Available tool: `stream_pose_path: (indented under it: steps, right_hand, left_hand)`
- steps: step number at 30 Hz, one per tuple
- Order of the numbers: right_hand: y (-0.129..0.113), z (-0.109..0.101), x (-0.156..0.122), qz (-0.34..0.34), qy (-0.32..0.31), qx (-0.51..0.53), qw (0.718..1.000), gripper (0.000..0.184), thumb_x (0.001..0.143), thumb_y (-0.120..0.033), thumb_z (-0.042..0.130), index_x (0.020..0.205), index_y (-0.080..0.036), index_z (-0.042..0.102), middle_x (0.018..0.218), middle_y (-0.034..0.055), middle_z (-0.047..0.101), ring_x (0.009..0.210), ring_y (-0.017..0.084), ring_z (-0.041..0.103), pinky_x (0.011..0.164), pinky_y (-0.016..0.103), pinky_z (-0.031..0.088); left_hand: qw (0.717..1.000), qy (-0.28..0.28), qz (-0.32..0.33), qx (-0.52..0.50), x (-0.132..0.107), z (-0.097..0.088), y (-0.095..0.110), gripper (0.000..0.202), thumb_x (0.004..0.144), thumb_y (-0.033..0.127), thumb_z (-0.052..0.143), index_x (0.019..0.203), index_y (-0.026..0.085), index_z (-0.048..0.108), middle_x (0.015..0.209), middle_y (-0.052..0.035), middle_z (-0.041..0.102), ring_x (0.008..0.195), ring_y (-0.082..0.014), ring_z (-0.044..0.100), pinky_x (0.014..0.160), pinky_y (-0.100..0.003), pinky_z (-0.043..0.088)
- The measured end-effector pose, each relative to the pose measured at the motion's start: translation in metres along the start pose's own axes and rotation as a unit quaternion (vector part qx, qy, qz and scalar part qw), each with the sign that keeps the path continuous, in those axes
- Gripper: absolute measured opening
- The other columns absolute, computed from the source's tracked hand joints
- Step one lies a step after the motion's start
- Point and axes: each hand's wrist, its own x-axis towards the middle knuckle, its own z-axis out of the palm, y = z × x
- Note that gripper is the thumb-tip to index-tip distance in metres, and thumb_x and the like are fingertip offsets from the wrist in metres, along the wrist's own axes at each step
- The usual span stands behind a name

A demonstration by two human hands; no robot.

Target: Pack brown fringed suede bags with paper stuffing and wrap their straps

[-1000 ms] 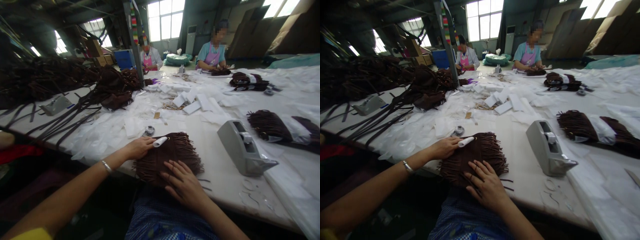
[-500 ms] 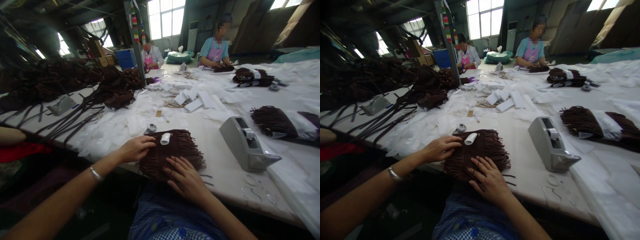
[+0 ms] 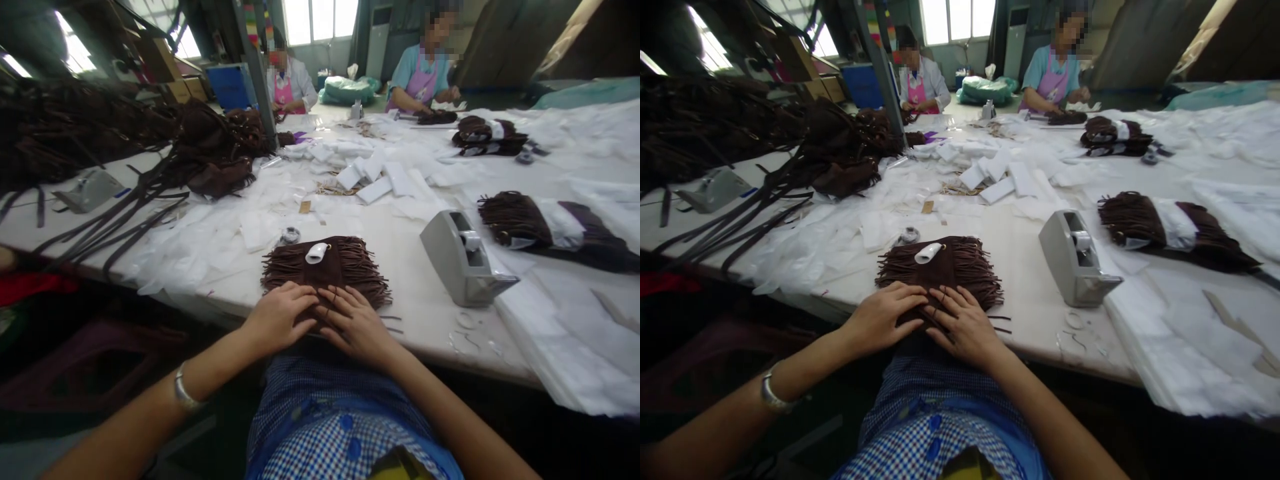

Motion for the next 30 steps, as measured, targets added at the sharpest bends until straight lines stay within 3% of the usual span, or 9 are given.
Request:
stream_pose_path:
  steps: [3, 7, 12, 16, 18, 20, 23, 25, 30]
  right_hand:
    - [0.000, 0.000, 0.000, -0.008, 0.000, 0.002, 1.000, 0.044, 0.099, -0.046, 0.048, 0.140, -0.032, 0.054, 0.154, 0.0027, 0.042, 0.143, 0.024, 0.035, 0.120, 0.047, 0.024]
    - [0.001, 0.000, 0.000, -0.008, 0.007, 0.015, 1.000, 0.042, 0.097, -0.046, 0.051, 0.136, -0.033, 0.058, 0.152, 0.0035, 0.044, 0.142, 0.025, 0.037, 0.119, 0.048, 0.025]
    - [0.003, 0.001, 0.000, 0.002, 0.007, 0.031, 1.000, 0.042, 0.097, -0.047, 0.051, 0.137, -0.033, 0.057, 0.152, 0.0031, 0.044, 0.141, 0.025, 0.039, 0.118, 0.048, 0.026]
    - [0.003, 0.002, 0.000, 0.005, 0.007, 0.035, 0.999, 0.042, 0.098, -0.048, 0.049, 0.137, -0.034, 0.057, 0.153, 0.0022, 0.043, 0.141, 0.025, 0.038, 0.119, 0.048, 0.025]
    - [0.003, 0.003, 0.000, 0.004, 0.005, 0.037, 0.999, 0.042, 0.098, -0.048, 0.049, 0.137, -0.034, 0.057, 0.153, 0.0019, 0.044, 0.141, 0.025, 0.038, 0.119, 0.048, 0.025]
    - [0.002, 0.003, 0.001, 0.002, 0.004, 0.034, 0.999, 0.042, 0.098, -0.047, 0.050, 0.137, -0.034, 0.057, 0.153, 0.0022, 0.043, 0.142, 0.025, 0.037, 0.119, 0.048, 0.025]
    - [0.002, 0.003, 0.001, 0.002, 0.001, 0.021, 1.000, 0.043, 0.098, -0.046, 0.050, 0.138, -0.032, 0.056, 0.153, 0.0033, 0.043, 0.142, 0.026, 0.036, 0.119, 0.049, 0.024]
    - [0.002, 0.002, -0.001, 0.005, -0.002, 0.011, 1.000, 0.045, 0.097, -0.047, 0.052, 0.139, -0.031, 0.054, 0.153, 0.0040, 0.042, 0.142, 0.026, 0.036, 0.119, 0.049, 0.024]
    - [-0.002, -0.001, -0.013, 0.046, -0.005, -0.010, 0.999, 0.053, 0.096, -0.050, 0.051, 0.145, -0.030, 0.046, 0.154, 0.0043, 0.041, 0.144, 0.025, 0.033, 0.120, 0.048, 0.024]
  left_hand:
    - [0.999, -0.010, -0.038, 0.013, 0.010, 0.015, 0.010, 0.017, 0.084, 0.022, 0.064, 0.100, 0.020, 0.067, 0.119, -0.0057, 0.067, 0.106, -0.0244, 0.056, 0.092, -0.037, 0.050]
    - [0.997, -0.024, -0.066, -0.019, 0.007, 0.011, -0.002, 0.012, 0.084, 0.018, 0.059, 0.093, 0.022, 0.066, 0.118, -0.0015, 0.067, 0.106, -0.0206, 0.060, 0.087, -0.031, 0.051]
    - [0.969, 0.100, -0.207, -0.092, -0.029, 0.004, -0.045, 0.011, 0.081, 0.023, 0.056, 0.089, 0.021, 0.063, 0.111, -0.0029, 0.068, 0.086, -0.0168, 0.066, 0.078, -0.028, 0.052]
    - [0.927, 0.156, -0.340, 0.012, -0.063, 0.001, -0.067, 0.016, 0.083, 0.026, 0.054, 0.093, 0.019, 0.065, 0.107, -0.0068, 0.069, 0.088, -0.0220, 0.067, 0.081, -0.034, 0.053]
    - [0.923, 0.209, -0.318, 0.064, -0.065, 0.002, -0.054, 0.019, 0.086, 0.023, 0.053, 0.100, 0.019, 0.065, 0.113, -0.0082, 0.068, 0.105, -0.0255, 0.064, 0.094, -0.039, 0.050]
    - [0.944, 0.237, -0.226, 0.042, -0.055, 0.007, -0.029, 0.023, 0.091, 0.024, 0.051, 0.109, 0.020, 0.064, 0.118, -0.0077, 0.068, 0.115, -0.0235, 0.061, 0.103, -0.039, 0.046]
    - [0.990, 0.140, -0.030, 0.016, -0.035, 0.026, 0.003, 0.032, 0.095, 0.026, 0.050, 0.125, 0.022, 0.061, 0.133, -0.0068, 0.062, 0.127, -0.0206, 0.054, 0.111, -0.038, 0.040]
    - [0.993, 0.092, 0.040, 0.057, -0.030, 0.038, 0.009, 0.040, 0.097, 0.024, 0.047, 0.136, 0.021, 0.053, 0.141, -0.0066, 0.058, 0.134, -0.0214, 0.048, 0.114, -0.042, 0.036]
    - [0.977, 0.136, -0.042, 0.161, -0.035, 0.042, 0.001, 0.042, 0.097, 0.024, 0.045, 0.137, 0.016, 0.054, 0.142, -0.0127, 0.055, 0.135, -0.0305, 0.048, 0.112, -0.054, 0.035]
